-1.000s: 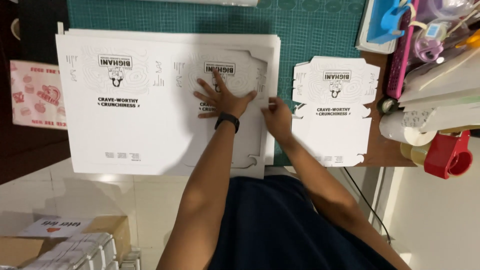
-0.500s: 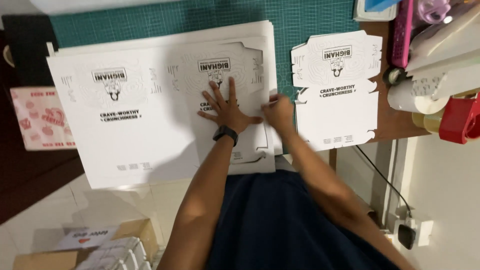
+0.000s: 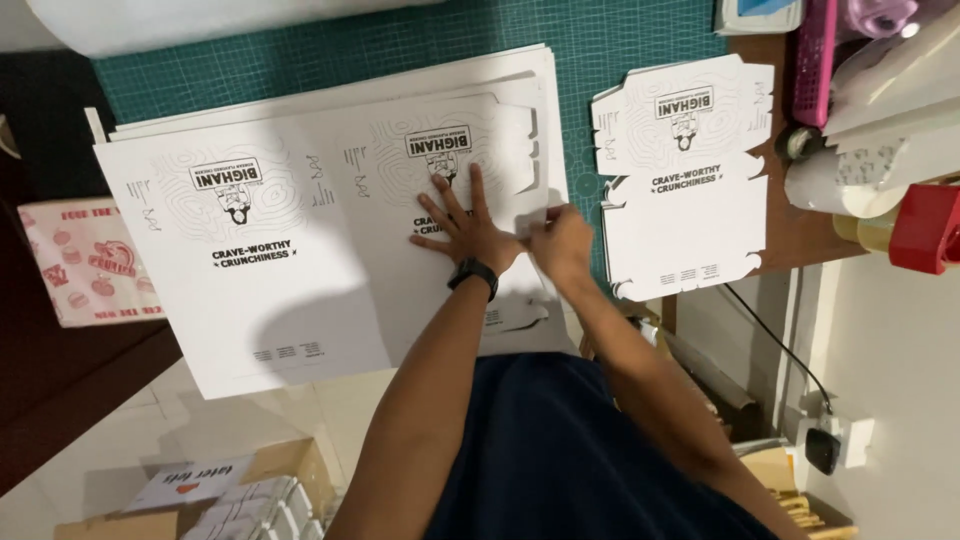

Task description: The person folds flat cardboard pieces into box shapes on a green cutting mat. They press down the creases and tuck the flaps to form the structure of the boxes, handling several pieces in sequence.

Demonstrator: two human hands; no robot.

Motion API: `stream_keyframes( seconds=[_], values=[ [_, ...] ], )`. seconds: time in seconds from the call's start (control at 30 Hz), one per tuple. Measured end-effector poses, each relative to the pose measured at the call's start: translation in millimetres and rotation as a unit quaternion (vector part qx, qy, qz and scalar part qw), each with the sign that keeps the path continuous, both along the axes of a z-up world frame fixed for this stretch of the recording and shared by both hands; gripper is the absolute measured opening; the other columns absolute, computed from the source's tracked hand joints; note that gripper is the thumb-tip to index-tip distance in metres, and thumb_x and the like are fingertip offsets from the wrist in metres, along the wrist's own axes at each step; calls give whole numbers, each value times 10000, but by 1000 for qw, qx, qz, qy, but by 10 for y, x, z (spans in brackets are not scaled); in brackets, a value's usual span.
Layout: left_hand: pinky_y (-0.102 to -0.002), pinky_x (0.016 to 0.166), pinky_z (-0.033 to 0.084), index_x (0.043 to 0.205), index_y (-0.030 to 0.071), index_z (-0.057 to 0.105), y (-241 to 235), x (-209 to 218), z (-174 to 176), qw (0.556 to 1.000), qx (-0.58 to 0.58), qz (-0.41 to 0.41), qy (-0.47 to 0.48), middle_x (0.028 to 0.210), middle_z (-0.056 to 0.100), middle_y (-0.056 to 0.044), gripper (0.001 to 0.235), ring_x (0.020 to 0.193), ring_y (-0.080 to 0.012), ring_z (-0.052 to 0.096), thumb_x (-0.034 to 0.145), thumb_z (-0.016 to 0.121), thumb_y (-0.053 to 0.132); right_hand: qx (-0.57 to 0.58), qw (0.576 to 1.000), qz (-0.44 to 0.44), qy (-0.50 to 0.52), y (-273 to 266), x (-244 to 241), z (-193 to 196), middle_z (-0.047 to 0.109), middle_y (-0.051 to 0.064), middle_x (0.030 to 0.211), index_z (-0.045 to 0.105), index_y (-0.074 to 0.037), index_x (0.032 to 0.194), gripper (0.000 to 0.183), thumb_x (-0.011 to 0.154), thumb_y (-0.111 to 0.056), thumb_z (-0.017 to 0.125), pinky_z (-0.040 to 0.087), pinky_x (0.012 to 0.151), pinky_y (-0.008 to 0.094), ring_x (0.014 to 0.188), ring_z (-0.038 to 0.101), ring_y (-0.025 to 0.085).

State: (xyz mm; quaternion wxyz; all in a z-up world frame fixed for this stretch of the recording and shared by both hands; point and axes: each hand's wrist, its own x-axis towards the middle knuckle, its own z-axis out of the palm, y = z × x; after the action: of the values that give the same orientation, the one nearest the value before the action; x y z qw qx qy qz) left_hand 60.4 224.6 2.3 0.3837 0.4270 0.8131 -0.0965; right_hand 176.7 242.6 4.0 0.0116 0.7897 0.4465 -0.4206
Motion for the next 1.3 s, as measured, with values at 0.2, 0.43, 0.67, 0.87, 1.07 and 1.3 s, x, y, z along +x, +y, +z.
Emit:
stream_keyframes(
  seconds=[0.2, 0.43, 0.67, 0.87, 1.07, 1.3],
  values=[
    [-874, 1034, -108, 1619, 392, -213, 98, -145, 184, 997, -40, -5, -71, 1634, -393, -155, 1414, 1479, -494, -342, 727, 848, 669, -12, 992, -106, 61, -37, 311, -675, 761, 242, 1035, 628, 49, 1297, 493, 954, -303, 593, 575, 893, 514, 1100, 707, 407],
    [-869, 1001, -183, 1615, 382, -225, 77, -66, 34, 999, -34, -8, -25, 1636, -368, -188, 1329, 1455, -512, -356, 818, 835, 452, -74, 944, -269, 175, 18, -44, -346, 695, 155, 798, 521, 27, 1334, 514, 1051, -385, 398, 643, 510, 298, 585, 675, 195],
    [-854, 1050, -140, 1631, 393, -178, 101, -73, 83, 998, -25, 13, -52, 1657, -341, -163, 1466, 1475, -491, -341, 668, 914, 567, -109, 945, -246, 187, 121, 50, -385, 557, 62, 686, 497, 6, 1351, 461, 1088, -336, 333, 481, 383, 289, 484, 511, 183],
    [-847, 1094, -44, 1658, 356, -99, 56, -25, 42, 1000, -1, 7, -19, 1672, -296, -168, 1483, 1492, -484, -299, 616, 929, 593, -218, 896, -260, 287, 200, 255, -150, 407, -10, 724, 441, 0, 1324, 434, 1068, -342, 364, 325, 451, 235, 559, 381, 126],
    [-842, 1104, -28, 1660, 367, -73, 71, -49, 69, 999, 8, 15, -27, 1672, -304, -150, 1490, 1504, -471, -287, 590, 932, 622, -256, 864, -298, 316, 307, 170, 104, 429, 15, 804, 376, 18, 1280, 362, 1084, -286, 370, 390, 519, 265, 625, 421, 141],
    [-859, 1090, -27, 1652, 392, -102, -9, -10, -211, 1000, 6, -5, 11, 1670, -300, -156, 1460, 1493, -472, -309, 626, 914, 604, -206, 907, -223, 293, 438, 20, 152, 618, 177, 960, 190, 92, 1534, 757, 1025, -322, 566, 639, 670, 417, 763, 641, 238]
  ],
)
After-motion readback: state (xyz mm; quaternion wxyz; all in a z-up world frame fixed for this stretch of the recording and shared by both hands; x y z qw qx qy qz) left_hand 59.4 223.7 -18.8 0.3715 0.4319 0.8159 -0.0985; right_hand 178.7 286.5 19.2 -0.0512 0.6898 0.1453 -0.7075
